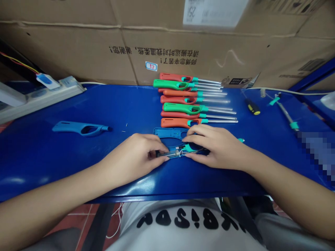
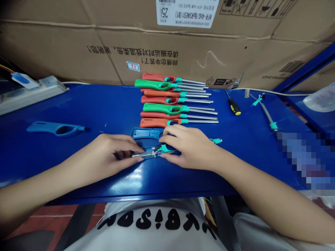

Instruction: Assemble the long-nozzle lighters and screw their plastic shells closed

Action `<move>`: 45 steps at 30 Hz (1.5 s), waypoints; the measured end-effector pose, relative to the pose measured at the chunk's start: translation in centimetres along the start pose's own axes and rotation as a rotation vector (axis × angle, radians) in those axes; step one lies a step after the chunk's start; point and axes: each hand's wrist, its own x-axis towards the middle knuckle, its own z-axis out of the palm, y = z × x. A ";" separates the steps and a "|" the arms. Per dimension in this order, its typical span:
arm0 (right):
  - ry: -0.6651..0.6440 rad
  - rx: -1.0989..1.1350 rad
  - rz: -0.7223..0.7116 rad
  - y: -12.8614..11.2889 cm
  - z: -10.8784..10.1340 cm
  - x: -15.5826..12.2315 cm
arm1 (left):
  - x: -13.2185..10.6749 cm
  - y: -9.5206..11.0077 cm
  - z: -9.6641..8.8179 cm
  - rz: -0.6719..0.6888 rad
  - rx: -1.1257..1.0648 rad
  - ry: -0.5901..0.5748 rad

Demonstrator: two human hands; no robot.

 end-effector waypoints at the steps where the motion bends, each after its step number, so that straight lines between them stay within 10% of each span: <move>1: -0.006 0.009 0.001 0.1 0.1 0.0 | 0.0 0.0 0.0 0.005 -0.003 0.008; 25: -0.087 -0.009 -0.142 0.1 0.2 -0.2 | -0.1 0.1 0.5 0.050 -0.004 0.043; 45: -0.174 0.402 0.119 -0.9 -0.6 -0.1 | 0.1 -0.4 0.8 0.034 -0.007 0.056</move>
